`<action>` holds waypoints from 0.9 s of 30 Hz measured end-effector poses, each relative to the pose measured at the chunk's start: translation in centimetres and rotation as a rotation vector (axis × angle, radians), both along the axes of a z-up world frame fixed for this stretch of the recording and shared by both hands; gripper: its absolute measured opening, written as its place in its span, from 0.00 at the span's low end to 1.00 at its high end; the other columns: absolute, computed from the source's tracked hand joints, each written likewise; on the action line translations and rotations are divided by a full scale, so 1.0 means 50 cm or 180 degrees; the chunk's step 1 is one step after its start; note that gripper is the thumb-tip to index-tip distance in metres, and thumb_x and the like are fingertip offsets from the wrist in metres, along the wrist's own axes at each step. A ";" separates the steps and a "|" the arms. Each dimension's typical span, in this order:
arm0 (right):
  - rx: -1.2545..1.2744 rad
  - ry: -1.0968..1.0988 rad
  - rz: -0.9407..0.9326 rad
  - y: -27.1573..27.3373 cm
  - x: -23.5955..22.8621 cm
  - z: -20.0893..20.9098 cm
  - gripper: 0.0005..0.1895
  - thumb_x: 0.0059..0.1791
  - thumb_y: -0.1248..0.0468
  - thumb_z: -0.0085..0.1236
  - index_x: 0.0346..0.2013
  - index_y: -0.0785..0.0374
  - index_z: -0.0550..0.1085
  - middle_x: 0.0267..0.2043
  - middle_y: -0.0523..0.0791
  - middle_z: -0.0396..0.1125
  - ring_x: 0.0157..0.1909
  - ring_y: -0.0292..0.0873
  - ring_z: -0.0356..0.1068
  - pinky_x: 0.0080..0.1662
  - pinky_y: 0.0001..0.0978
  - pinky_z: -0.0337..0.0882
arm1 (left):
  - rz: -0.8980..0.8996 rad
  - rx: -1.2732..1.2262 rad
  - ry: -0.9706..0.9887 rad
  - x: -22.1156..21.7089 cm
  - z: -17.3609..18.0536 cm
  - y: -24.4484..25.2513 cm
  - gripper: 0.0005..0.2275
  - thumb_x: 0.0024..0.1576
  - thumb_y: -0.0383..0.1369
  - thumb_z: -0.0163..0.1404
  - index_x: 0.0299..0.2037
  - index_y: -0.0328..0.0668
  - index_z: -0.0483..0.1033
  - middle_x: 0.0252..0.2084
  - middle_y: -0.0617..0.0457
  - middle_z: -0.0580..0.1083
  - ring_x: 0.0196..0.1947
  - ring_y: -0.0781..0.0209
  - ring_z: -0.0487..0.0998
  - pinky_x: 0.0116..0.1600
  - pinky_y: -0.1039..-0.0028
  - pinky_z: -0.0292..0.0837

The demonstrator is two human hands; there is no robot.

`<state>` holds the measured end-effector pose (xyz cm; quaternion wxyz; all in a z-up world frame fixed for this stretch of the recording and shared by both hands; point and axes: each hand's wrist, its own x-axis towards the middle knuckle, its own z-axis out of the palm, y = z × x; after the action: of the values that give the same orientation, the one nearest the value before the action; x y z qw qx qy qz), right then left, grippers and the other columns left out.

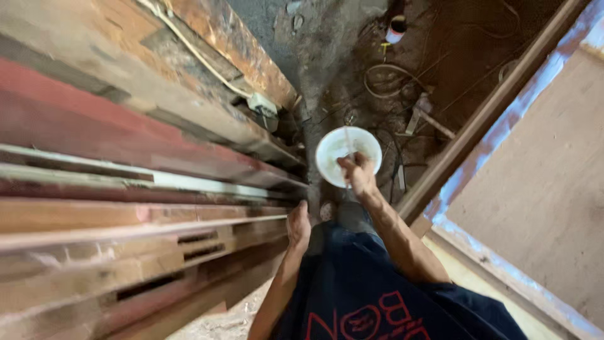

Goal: The person applies white glue to the edges of a wooden frame using a brush, then places a large plywood sheet onto the glued frame. The person works methodically along the frame's perimeter before positioning the sheet.

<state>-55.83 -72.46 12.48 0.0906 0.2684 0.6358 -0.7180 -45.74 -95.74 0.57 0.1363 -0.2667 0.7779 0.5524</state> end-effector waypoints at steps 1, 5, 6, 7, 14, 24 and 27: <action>-0.0075 0.0160 -0.0141 0.018 -0.028 0.012 0.16 0.47 0.61 0.59 0.40 0.72 0.74 0.29 0.48 0.68 0.28 0.41 0.65 0.31 0.35 0.65 | -0.0137 -0.0140 -0.0207 -0.050 -0.004 0.007 0.28 0.67 0.51 0.42 0.27 0.27 0.70 0.25 0.45 0.65 0.28 0.50 0.66 0.37 0.53 0.64; 0.0092 0.0496 -0.0461 0.109 -0.158 0.049 0.12 0.49 0.62 0.57 0.41 0.70 0.74 0.30 0.45 0.70 0.30 0.38 0.67 0.35 0.31 0.68 | -0.0418 -0.0430 0.0226 -0.242 -0.033 0.077 0.24 0.58 0.49 0.45 0.42 0.31 0.80 0.42 0.38 0.78 0.42 0.43 0.77 0.47 0.55 0.70; 0.0249 0.0482 -0.0479 0.133 -0.191 0.051 0.11 0.49 0.62 0.57 0.41 0.68 0.75 0.31 0.44 0.70 0.31 0.38 0.66 0.36 0.30 0.68 | -0.0499 -0.0468 0.0054 -0.290 -0.043 0.102 0.25 0.59 0.50 0.44 0.43 0.30 0.80 0.42 0.36 0.79 0.43 0.41 0.78 0.48 0.54 0.70; 0.0218 0.0549 -0.0611 0.161 -0.227 0.047 0.11 0.50 0.62 0.57 0.40 0.70 0.75 0.30 0.45 0.69 0.31 0.38 0.66 0.36 0.31 0.68 | -0.0581 -0.0509 -0.0118 -0.341 -0.054 0.132 0.26 0.59 0.51 0.44 0.44 0.29 0.79 0.43 0.34 0.79 0.43 0.40 0.78 0.49 0.54 0.70; 0.0047 0.0552 -0.1176 0.369 -0.510 -0.055 0.13 0.48 0.61 0.59 0.35 0.71 0.73 0.31 0.45 0.68 0.31 0.39 0.67 0.37 0.33 0.69 | -0.1480 -0.0363 -0.0096 -0.766 -0.065 0.334 0.30 0.63 0.55 0.38 0.44 0.29 0.79 0.41 0.34 0.79 0.42 0.41 0.79 0.49 0.55 0.71; 0.0698 -0.0245 -0.1532 0.617 -0.788 -0.182 0.16 0.46 0.58 0.61 0.39 0.70 0.74 0.32 0.47 0.71 0.36 0.41 0.69 0.41 0.33 0.69 | -0.2146 0.0040 0.0246 -1.126 -0.040 0.689 0.26 0.65 0.50 0.45 0.27 0.30 0.69 0.24 0.48 0.67 0.29 0.59 0.66 0.36 0.60 0.64; 0.0660 -0.0225 -0.1540 0.684 -0.892 -0.225 0.18 0.47 0.57 0.61 0.41 0.72 0.74 0.34 0.48 0.71 0.37 0.42 0.69 0.41 0.34 0.69 | -0.2284 0.0285 0.0176 -1.227 -0.052 0.775 0.23 0.64 0.49 0.44 0.29 0.35 0.72 0.22 0.53 0.69 0.26 0.63 0.68 0.33 0.65 0.65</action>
<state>-100.41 -38.24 1.24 -0.0895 0.4453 0.6198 -0.6400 -107.07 -56.98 -2.01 0.3120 0.0445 0.8005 0.5098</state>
